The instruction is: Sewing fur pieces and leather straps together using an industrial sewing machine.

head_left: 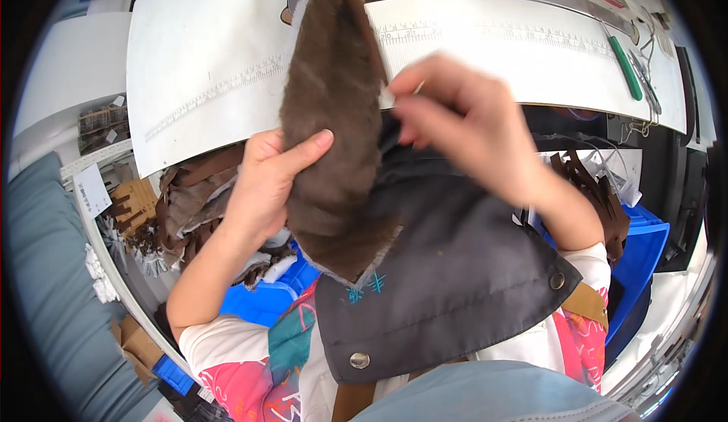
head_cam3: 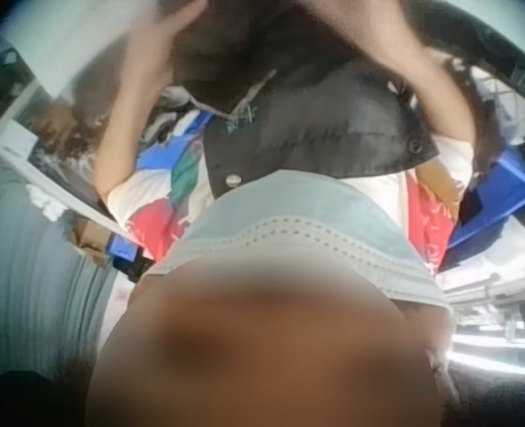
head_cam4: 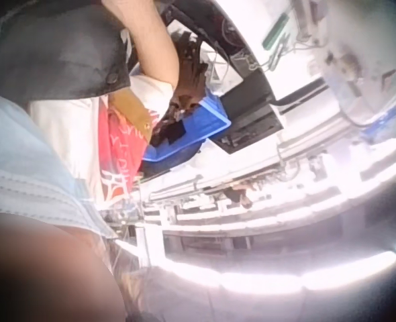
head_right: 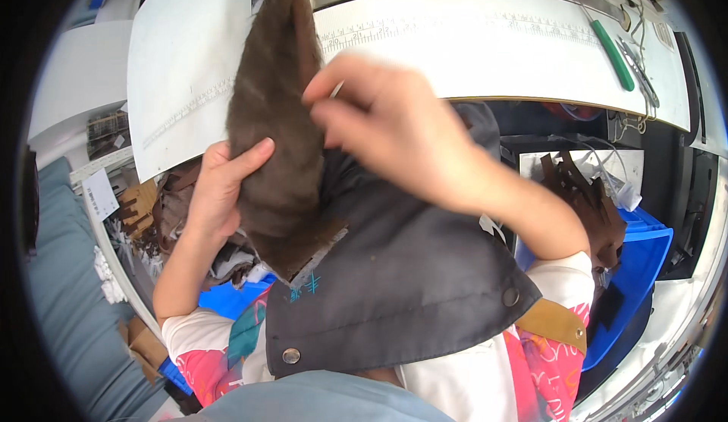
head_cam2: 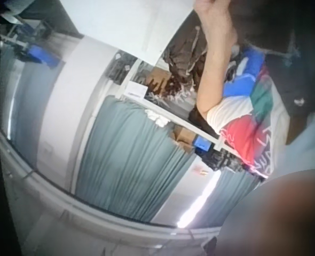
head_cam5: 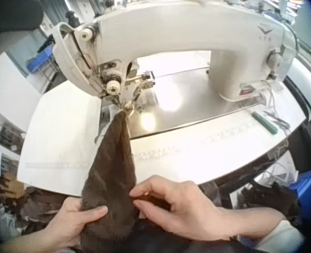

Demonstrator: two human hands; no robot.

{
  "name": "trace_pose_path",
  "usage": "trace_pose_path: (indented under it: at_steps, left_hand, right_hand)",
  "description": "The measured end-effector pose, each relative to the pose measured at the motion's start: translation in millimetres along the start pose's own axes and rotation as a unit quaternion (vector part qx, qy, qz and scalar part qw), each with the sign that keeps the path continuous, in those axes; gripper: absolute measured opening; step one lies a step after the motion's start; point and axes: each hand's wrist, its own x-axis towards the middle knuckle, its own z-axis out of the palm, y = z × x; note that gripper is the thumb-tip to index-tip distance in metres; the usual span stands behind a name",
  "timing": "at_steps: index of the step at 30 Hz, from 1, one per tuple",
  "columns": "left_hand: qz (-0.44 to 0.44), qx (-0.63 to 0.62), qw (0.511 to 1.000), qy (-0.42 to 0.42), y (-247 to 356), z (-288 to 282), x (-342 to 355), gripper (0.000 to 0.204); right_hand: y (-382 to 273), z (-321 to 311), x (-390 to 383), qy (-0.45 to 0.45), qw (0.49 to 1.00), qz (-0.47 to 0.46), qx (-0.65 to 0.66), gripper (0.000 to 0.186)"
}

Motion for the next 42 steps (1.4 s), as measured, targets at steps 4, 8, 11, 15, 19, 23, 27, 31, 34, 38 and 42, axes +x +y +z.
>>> trace_pose_path:
  at_steps: [4,8,11,15,19,23,27,31,34,38,42]
  left_hand:
    - [0.007,-0.037,0.999,-0.008,-4,27,-1,0.021]
    - [0.056,0.091,0.994,-0.038,-12,24,-5,0.021]
    - [0.029,0.049,0.998,-0.014,2,27,-20,0.019]
    - [0.003,0.006,0.998,-0.059,15,13,-39,0.019]
    - [-0.007,0.017,0.998,-0.067,24,24,-33,0.019]
    - [-0.004,0.036,0.998,-0.051,17,33,-30,0.018]
    - [0.004,0.064,0.996,-0.07,5,28,-27,0.02]
    - [0.046,0.255,0.963,-0.08,-4,19,-18,0.021]
    - [0.203,0.789,0.561,-0.145,-3,20,-12,0.023]
    - [0.286,0.505,0.814,0.021,27,5,27,0.021]
    - [0.486,0.402,0.764,0.139,18,-12,117,0.033]
  right_hand:
    - [19,42,-27,-0.155,0.848,-0.346,-0.371,0.014]
    - [17,58,-26,-0.182,0.79,-0.451,-0.374,0.015]
    - [-7,22,-8,-0.143,0.858,-0.381,-0.313,0.024]
    - [16,-31,55,0.032,0.989,0.056,0.134,0.045]
    - [18,-26,112,-0.059,0.94,0.254,0.22,0.03]
    - [28,-3,138,-0.041,0.948,0.238,0.208,0.022]
    - [33,22,103,-0.005,0.976,0.209,0.057,0.016]
    - [39,47,16,-0.06,0.962,0.223,0.143,0.014]
    - [66,57,-4,-0.049,0.911,0.25,0.324,0.014]
    - [88,52,-10,-0.068,0.817,0.301,0.487,0.017]
    - [100,47,-5,-0.153,0.763,0.318,0.542,0.017]
